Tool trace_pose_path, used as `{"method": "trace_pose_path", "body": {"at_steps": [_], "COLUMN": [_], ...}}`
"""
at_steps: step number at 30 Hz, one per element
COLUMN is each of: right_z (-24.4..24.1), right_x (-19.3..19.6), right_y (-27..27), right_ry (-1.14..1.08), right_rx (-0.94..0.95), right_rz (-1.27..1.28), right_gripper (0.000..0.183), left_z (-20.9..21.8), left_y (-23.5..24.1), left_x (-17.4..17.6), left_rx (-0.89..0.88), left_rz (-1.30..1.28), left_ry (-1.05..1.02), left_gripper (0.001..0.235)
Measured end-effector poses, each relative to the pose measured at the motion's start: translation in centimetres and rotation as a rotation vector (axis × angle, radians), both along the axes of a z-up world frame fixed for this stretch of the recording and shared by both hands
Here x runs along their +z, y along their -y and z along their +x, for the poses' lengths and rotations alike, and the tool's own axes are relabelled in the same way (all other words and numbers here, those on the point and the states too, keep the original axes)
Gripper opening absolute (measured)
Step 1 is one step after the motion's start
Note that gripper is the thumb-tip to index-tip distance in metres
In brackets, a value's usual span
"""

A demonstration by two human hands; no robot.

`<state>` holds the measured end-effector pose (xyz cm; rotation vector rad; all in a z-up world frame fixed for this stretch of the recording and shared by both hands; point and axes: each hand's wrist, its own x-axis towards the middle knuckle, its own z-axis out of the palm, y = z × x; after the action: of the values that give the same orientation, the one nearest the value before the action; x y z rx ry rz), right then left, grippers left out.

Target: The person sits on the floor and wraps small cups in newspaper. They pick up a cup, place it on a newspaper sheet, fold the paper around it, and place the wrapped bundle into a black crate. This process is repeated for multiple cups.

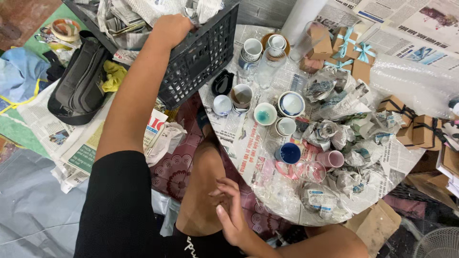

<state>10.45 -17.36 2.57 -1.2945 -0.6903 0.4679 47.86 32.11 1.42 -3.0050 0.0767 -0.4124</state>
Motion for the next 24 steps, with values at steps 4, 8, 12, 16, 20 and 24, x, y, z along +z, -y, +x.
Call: {"method": "trace_pose_path", "body": {"at_steps": [4,8,12,16,20,24], "right_z": [0.2,0.0,-0.1,-0.1,-0.1,0.0], "right_x": [0.0,-0.1,-0.4,-0.3,-0.2,0.0], "right_y": [-0.6,-0.8,-1.0,-1.0,-1.1,-0.9], "right_ry": [0.003,-0.026,-0.018,0.013,0.018,0.048], "right_rx": [0.011,0.056,0.063,0.047,0.047,0.039], "right_rz": [-0.012,-0.030,-0.025,-0.071,-0.080,-0.093], "right_gripper": [0.047,0.047,0.047,0.047,0.046,0.044], "left_z": [1.8,3.2,4.4,4.5,3.5,3.2], "left_y": [-0.2,-0.7,-2.6,-2.7,-2.0,0.2], "left_x": [-1.4,-2.0,-5.3,-7.2,-5.4,-1.3], "left_rx": [0.038,0.078,-0.020,0.077,0.182,0.170], "left_rz": [0.076,0.078,-0.076,0.001,0.090,0.019], "left_ry": [-0.012,-0.036,-0.105,-0.300,-0.387,-0.367], "left_gripper": [0.020,0.022,0.024,0.030,0.033,0.034]}}
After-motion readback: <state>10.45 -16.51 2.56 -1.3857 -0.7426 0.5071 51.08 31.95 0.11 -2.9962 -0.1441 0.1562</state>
